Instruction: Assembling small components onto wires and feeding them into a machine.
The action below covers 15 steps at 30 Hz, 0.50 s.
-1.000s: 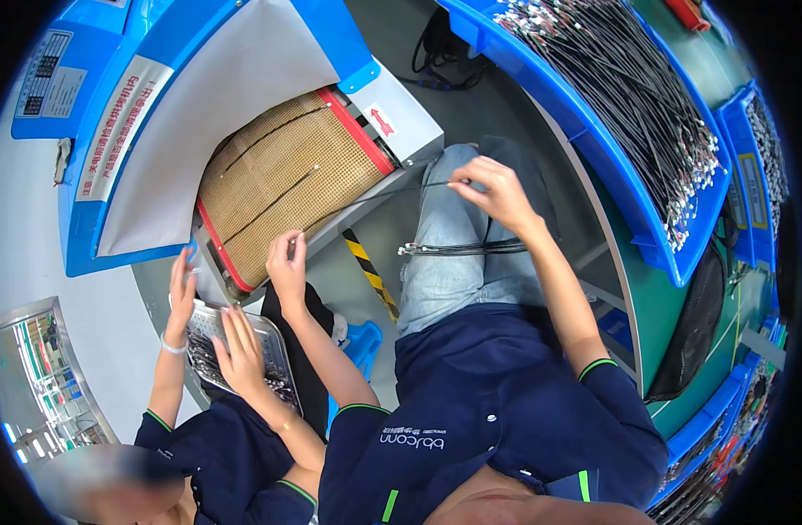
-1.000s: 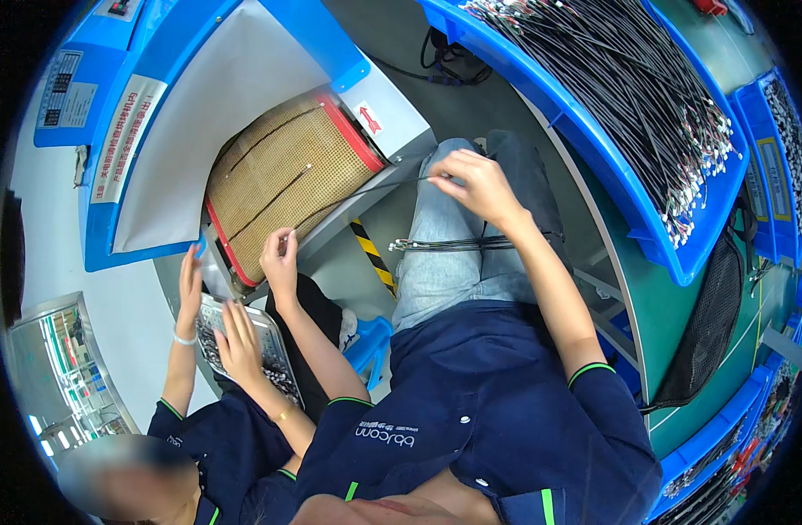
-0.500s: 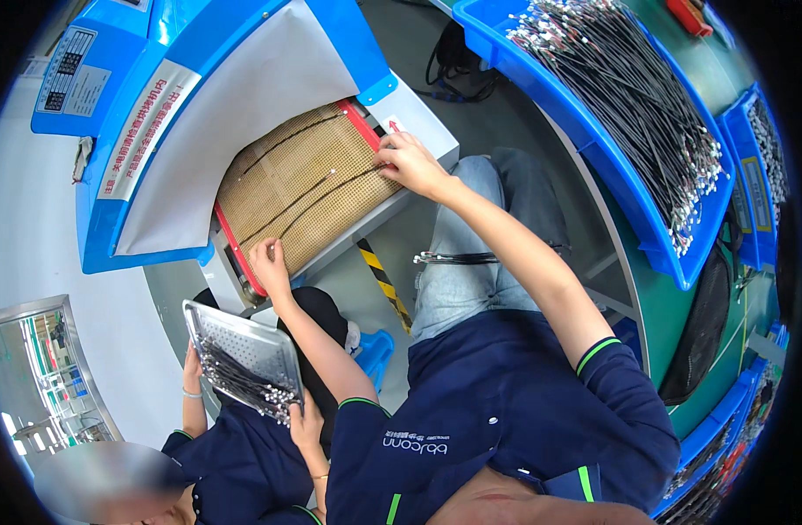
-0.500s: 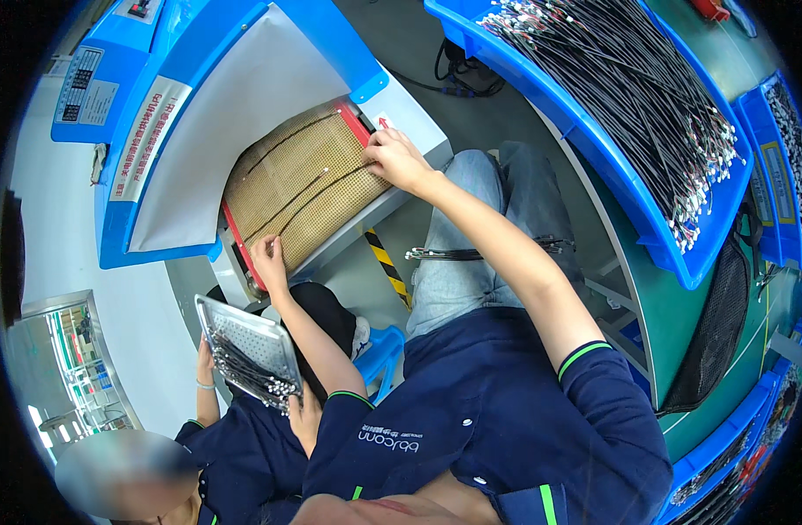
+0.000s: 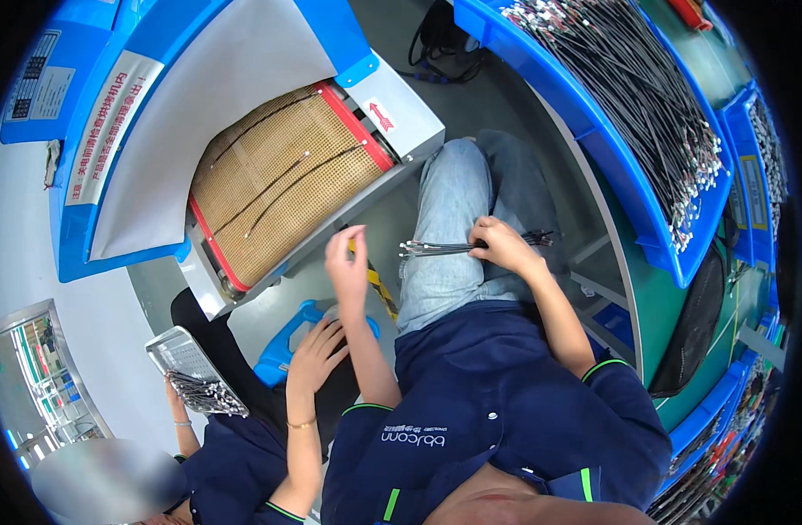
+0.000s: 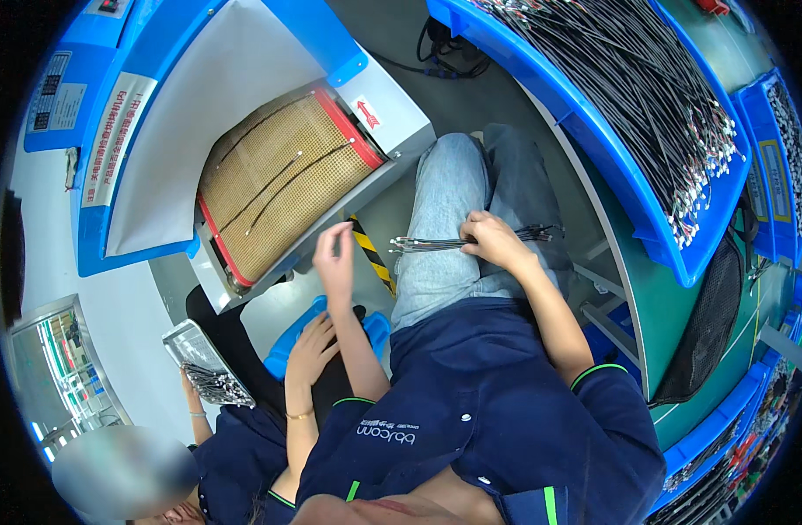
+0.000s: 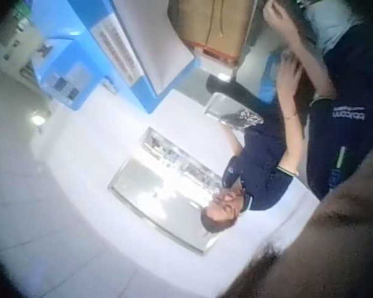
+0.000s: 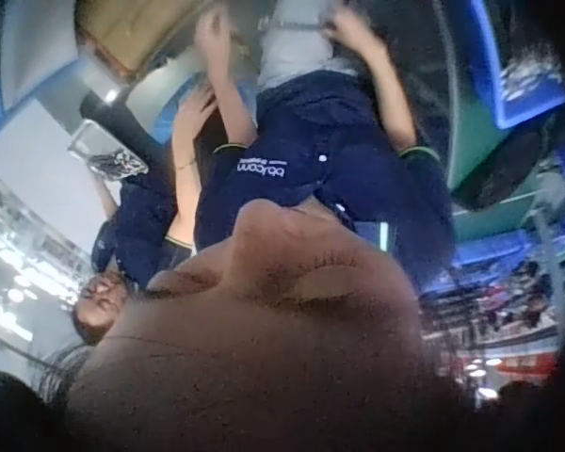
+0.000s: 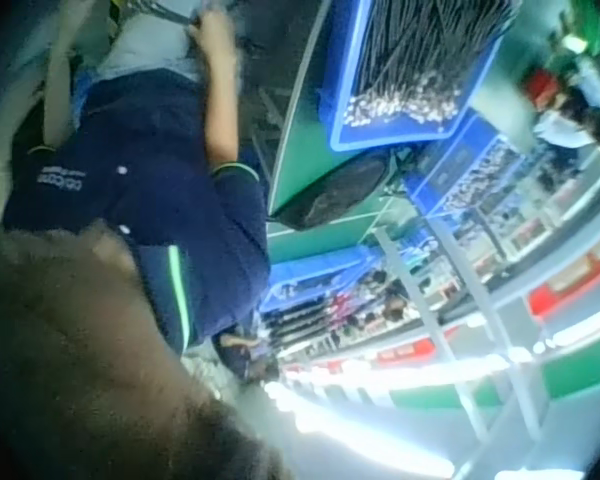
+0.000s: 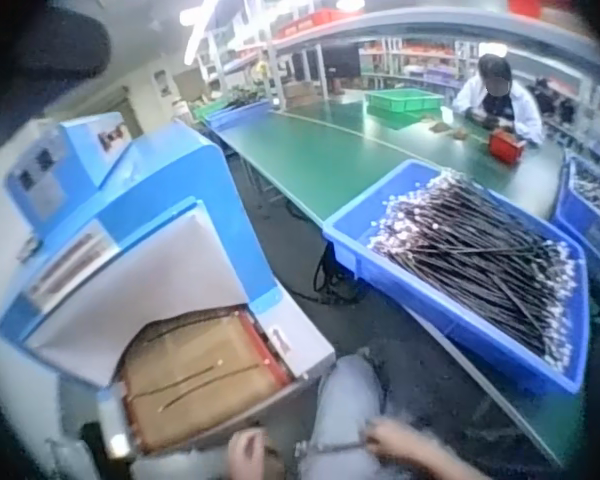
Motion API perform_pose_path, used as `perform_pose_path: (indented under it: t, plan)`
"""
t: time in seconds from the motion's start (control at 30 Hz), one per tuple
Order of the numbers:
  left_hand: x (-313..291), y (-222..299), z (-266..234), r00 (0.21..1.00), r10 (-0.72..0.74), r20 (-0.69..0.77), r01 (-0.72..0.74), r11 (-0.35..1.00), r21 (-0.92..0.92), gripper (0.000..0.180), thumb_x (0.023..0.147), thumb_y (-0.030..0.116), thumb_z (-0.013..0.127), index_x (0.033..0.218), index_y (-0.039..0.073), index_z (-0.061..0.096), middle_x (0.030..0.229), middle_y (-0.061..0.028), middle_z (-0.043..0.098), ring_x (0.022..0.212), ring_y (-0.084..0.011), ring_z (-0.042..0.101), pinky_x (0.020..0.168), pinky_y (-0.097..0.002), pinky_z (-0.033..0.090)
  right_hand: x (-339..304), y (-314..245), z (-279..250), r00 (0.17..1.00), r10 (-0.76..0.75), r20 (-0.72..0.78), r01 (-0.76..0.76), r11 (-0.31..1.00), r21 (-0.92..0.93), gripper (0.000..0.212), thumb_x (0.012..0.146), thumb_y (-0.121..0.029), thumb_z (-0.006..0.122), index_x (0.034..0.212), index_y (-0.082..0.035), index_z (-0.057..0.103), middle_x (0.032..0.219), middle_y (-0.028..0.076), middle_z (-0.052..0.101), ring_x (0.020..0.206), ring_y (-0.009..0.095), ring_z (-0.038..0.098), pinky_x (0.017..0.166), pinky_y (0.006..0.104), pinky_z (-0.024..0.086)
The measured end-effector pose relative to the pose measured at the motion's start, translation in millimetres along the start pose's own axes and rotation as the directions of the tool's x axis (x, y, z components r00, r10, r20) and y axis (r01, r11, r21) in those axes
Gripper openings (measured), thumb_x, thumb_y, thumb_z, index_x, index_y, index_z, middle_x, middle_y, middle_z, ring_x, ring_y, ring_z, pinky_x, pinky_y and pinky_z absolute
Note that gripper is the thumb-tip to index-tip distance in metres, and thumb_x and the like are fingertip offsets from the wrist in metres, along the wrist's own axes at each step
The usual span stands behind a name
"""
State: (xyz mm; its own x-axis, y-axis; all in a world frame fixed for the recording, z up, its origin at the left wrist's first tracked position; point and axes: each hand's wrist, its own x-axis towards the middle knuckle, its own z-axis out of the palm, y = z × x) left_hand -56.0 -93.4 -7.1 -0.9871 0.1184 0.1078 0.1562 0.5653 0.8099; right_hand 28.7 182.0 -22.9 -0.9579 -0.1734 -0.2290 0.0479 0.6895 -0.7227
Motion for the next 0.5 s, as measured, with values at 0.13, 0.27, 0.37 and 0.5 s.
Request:
perform_pose_path:
  t: [0.13, 0.27, 0.37, 0.5]
  plan:
    - [-12, -6, 21, 0.980, 0.048, 0.194, -0.043, 0.999, -0.031, 0.015, 0.088, 0.005, 0.059, 0.101, 0.002, 0.063, 0.097, -0.0103, 0.063, 0.089, -0.0209, 0.061, 0.080, -0.0289, 0.046, -4, 9, 5, 1.000, 0.015, 0.024, -0.018, 0.993, 0.118, 0.017, 0.072, -0.015, 0.073, 0.083, -0.002, 0.068, 0.085, 0.010, 0.063, 0.086, 0.029, 0.060, 0.078, 0.0379, 0.047]
    - [-18, -12, 27, 0.964, 0.010, 0.267, -0.004, 1.000, -0.022, 0.018, 0.088, 0.006, 0.059, 0.105, 0.002, 0.061, 0.102, -0.0108, 0.062, 0.092, -0.0226, 0.060, 0.082, -0.0304, 0.046, -10, 10, 5, 0.999, 0.041, -0.014, -0.039, 0.993, 0.114, 0.018, 0.077, -0.016, 0.068, 0.089, -0.002, 0.070, 0.087, 0.010, 0.064, 0.086, 0.028, 0.061, 0.078, 0.0374, 0.048]
    - [-23, -14, 32, 0.956, -0.006, 0.293, 0.022, 0.998, -0.051, 0.018, 0.089, 0.009, 0.058, 0.106, 0.002, 0.061, 0.104, -0.0114, 0.062, 0.095, -0.0245, 0.060, 0.084, -0.0325, 0.045, -12, 14, 8, 0.999, 0.040, -0.024, -0.036, 0.990, 0.135, 0.017, 0.079, -0.015, 0.067, 0.091, -0.002, 0.070, 0.087, 0.010, 0.064, 0.087, 0.028, 0.061, 0.078, 0.0373, 0.048]
    - [-31, -11, 40, 0.912, 0.028, 0.409, -0.018, 0.999, -0.028, 0.021, 0.091, 0.013, 0.055, 0.109, 0.003, 0.061, 0.104, -0.0121, 0.061, 0.096, -0.0270, 0.059, 0.086, -0.0335, 0.045, -15, 21, 11, 0.998, -0.013, -0.058, 0.019, 0.993, 0.113, 0.017, 0.080, -0.014, 0.066, 0.092, -0.003, 0.070, 0.087, 0.010, 0.064, 0.086, 0.027, 0.061, 0.078, 0.0369, 0.048]
